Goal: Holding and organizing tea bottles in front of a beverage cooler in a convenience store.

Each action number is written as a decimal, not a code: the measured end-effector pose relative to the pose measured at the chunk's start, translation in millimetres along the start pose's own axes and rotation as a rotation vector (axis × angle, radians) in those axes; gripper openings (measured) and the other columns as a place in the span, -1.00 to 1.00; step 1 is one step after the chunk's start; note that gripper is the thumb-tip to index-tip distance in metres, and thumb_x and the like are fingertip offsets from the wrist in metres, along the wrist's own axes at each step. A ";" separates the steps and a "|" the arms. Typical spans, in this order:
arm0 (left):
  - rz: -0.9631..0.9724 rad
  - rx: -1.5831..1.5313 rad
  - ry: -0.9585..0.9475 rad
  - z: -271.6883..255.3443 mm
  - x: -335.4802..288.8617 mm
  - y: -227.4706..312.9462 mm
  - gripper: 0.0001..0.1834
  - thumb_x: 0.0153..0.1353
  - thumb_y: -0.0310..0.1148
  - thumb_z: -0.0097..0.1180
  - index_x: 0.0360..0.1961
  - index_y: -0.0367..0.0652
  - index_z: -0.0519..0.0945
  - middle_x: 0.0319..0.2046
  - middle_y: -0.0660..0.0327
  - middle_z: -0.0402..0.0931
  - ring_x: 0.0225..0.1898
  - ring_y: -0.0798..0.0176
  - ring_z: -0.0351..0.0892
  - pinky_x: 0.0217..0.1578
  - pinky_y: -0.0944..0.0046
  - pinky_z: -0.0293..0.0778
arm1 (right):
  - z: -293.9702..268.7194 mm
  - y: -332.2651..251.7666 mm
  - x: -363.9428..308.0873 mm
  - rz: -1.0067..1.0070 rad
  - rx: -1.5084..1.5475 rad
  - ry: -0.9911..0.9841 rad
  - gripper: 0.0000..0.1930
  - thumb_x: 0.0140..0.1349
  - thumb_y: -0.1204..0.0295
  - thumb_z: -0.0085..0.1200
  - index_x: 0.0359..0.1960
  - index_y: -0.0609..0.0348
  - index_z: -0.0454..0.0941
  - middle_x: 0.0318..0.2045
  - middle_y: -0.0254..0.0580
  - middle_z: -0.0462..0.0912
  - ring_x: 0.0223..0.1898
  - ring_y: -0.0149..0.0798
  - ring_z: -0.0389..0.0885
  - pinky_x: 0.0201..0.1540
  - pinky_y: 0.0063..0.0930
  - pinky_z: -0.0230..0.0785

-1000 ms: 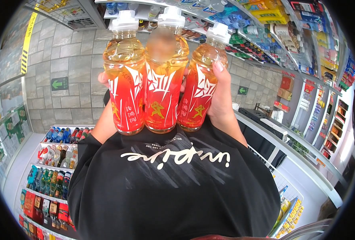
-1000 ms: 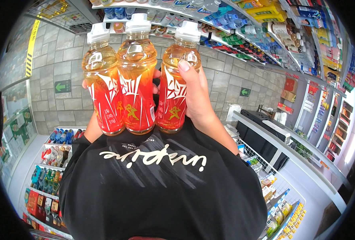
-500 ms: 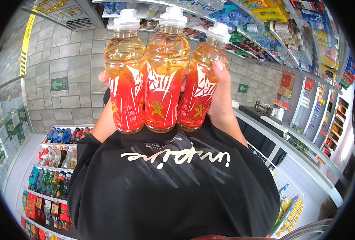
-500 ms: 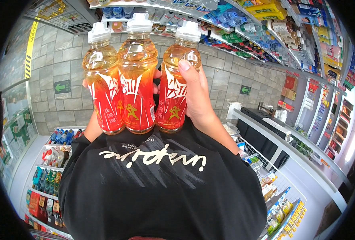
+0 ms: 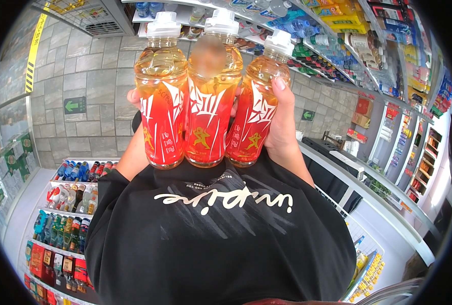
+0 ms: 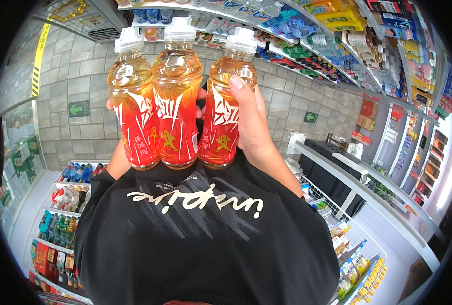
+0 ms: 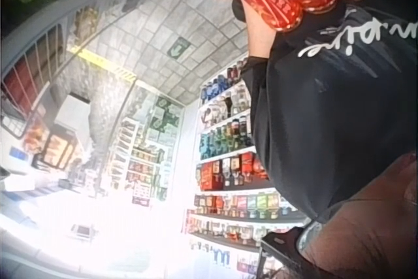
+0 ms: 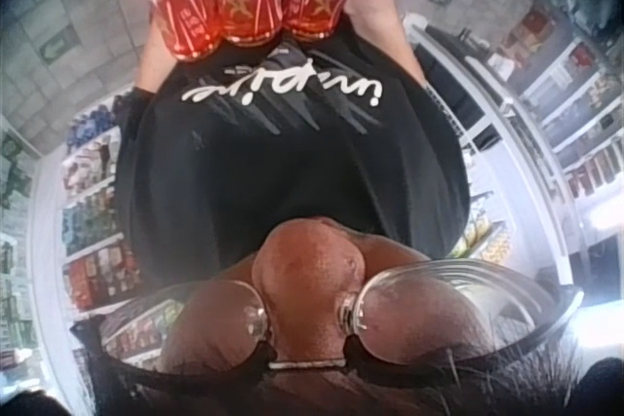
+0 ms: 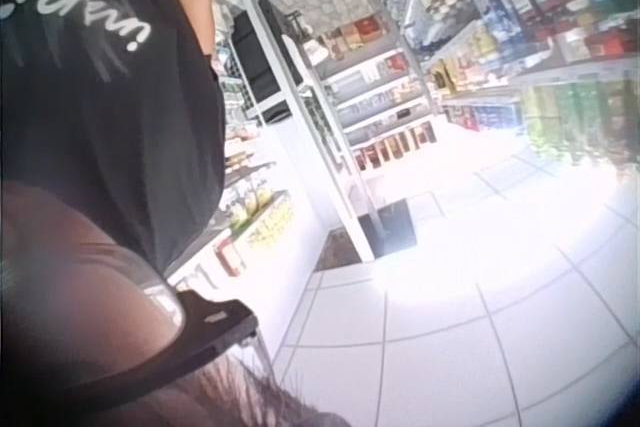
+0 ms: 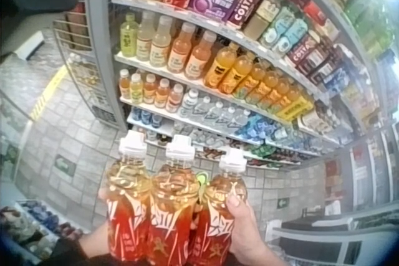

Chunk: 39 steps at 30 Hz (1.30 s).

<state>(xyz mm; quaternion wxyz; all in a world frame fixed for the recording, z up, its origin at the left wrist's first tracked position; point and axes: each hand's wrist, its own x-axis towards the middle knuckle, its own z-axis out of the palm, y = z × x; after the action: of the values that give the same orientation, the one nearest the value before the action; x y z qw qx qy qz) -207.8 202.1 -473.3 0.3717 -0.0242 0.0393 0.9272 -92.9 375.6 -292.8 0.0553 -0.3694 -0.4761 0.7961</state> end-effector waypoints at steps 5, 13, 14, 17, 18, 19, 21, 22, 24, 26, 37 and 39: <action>-0.002 -0.003 -0.005 2.1 0.4 2.3 0.35 -0.27 0.27 0.40 0.47 -0.30 0.13 0.25 -0.24 0.39 0.18 -0.32 0.51 0.17 -0.21 0.51 | -4.3 0.3 2.1 -0.007 0.129 -0.081 -0.48 0.41 0.03 0.06 0.12 0.24 0.37 -0.18 0.08 0.70 -0.31 -0.16 0.74 -0.22 -0.27 0.68; -0.005 -0.009 -0.011 1.0 0.1 3.7 0.34 -0.26 0.25 0.40 0.47 -0.30 0.13 0.25 -0.23 0.39 0.19 -0.31 0.51 0.18 -0.21 0.50 | 2.7 0.6 1.7 -0.003 -0.015 0.005 -0.34 0.29 -0.20 0.04 0.05 0.22 0.50 -0.26 -0.10 0.72 -0.36 -0.19 0.73 -0.27 -0.33 0.65; -0.005 -0.009 -0.010 0.8 -0.2 3.4 0.33 -0.26 0.25 0.40 0.47 -0.30 0.13 0.25 -0.23 0.39 0.19 -0.30 0.51 0.18 -0.20 0.50 | 4.0 0.4 1.1 -0.004 -0.015 0.006 -0.34 0.29 -0.20 0.04 0.05 0.22 0.50 -0.26 -0.10 0.72 -0.36 -0.19 0.73 -0.27 -0.33 0.65; -0.010 -0.009 -0.008 0.0 0.1 4.5 0.33 -0.25 0.24 0.40 0.47 -0.30 0.13 0.25 -0.23 0.39 0.19 -0.30 0.51 0.18 -0.20 0.50 | 5.3 1.0 1.6 -0.013 -0.019 0.025 -0.34 0.30 -0.20 0.03 0.05 0.22 0.50 -0.25 -0.10 0.72 -0.35 -0.19 0.73 -0.25 -0.32 0.66; -0.006 -0.006 -0.008 0.2 0.2 4.8 0.33 -0.25 0.24 0.40 0.47 -0.30 0.13 0.25 -0.23 0.39 0.19 -0.30 0.51 0.19 -0.20 0.50 | 5.2 0.9 1.3 -0.011 -0.021 0.023 -0.34 0.31 -0.19 0.02 0.05 0.22 0.50 -0.25 -0.10 0.72 -0.34 -0.19 0.74 -0.25 -0.32 0.66; -0.004 -0.007 -0.009 0.2 0.4 5.1 0.32 -0.25 0.24 0.40 0.47 -0.30 0.13 0.25 -0.22 0.39 0.19 -0.29 0.51 0.19 -0.20 0.50 | 5.1 0.7 1.1 -0.009 -0.023 0.021 -0.35 0.31 -0.19 0.02 0.06 0.22 0.49 -0.24 -0.10 0.72 -0.34 -0.19 0.74 -0.24 -0.32 0.67; -0.006 -0.010 -0.011 1.2 0.1 4.8 0.32 -0.25 0.23 0.40 0.47 -0.30 0.13 0.26 -0.22 0.39 0.19 -0.29 0.51 0.19 -0.20 0.50 | 2.7 1.0 0.9 -0.009 -0.022 0.012 -0.35 0.31 -0.19 0.02 0.06 0.21 0.49 -0.24 -0.10 0.72 -0.33 -0.19 0.74 -0.24 -0.31 0.67; -0.006 -0.008 -0.012 1.3 0.3 5.2 0.32 -0.25 0.23 0.40 0.47 -0.30 0.14 0.26 -0.22 0.39 0.19 -0.29 0.51 0.19 -0.20 0.50 | 1.8 1.0 0.7 -0.010 -0.020 0.004 -0.35 0.32 -0.19 0.01 0.06 0.21 0.49 -0.24 -0.09 0.72 -0.33 -0.19 0.74 -0.24 -0.31 0.67; -0.007 -0.008 -0.012 1.8 -0.1 4.8 0.31 -0.25 0.22 0.40 0.47 -0.29 0.14 0.26 -0.22 0.39 0.19 -0.29 0.51 0.19 -0.19 0.50 | 3.5 0.5 -0.2 -0.009 -0.019 0.016 -0.35 0.32 -0.19 0.01 0.06 0.21 0.49 -0.24 -0.09 0.72 -0.33 -0.19 0.74 -0.24 -0.31 0.67; -0.008 -0.008 -0.014 1.7 -0.6 5.2 0.31 -0.24 0.22 0.40 0.47 -0.29 0.14 0.26 -0.22 0.39 0.20 -0.28 0.51 0.19 -0.19 0.50 | 4.4 0.3 -0.8 -0.007 -0.017 0.027 -0.34 0.32 -0.19 0.01 0.07 0.22 0.49 -0.24 -0.09 0.72 -0.34 -0.19 0.74 -0.24 -0.32 0.67; -0.011 -0.008 -0.020 3.3 -1.1 2.2 0.29 -0.23 0.19 0.40 0.47 -0.29 0.14 0.27 -0.21 0.39 0.20 -0.26 0.51 0.20 -0.18 0.49 | 0.4 0.8 -1.5 -0.011 -0.012 0.008 -0.37 0.32 -0.17 0.01 0.05 0.21 0.49 -0.25 -0.10 0.72 -0.36 -0.19 0.73 -0.28 -0.32 0.64; -0.012 -0.007 -0.021 2.8 -1.4 1.6 0.29 -0.23 0.18 0.40 0.47 -0.29 0.14 0.27 -0.20 0.39 0.20 -0.26 0.51 0.20 -0.18 0.49 | -3.2 1.4 -1.9 -0.015 0.041 -0.031 -0.43 0.37 -0.07 0.03 0.07 0.23 0.45 -0.22 -0.06 0.71 -0.34 -0.20 0.73 -0.26 -0.34 0.65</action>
<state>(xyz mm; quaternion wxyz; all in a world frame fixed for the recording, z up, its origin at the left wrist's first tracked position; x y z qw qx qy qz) -207.9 200.2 -470.3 0.3775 -0.0163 0.0318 0.9253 -89.2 376.3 -293.8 0.0616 -0.3520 -0.4632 0.8110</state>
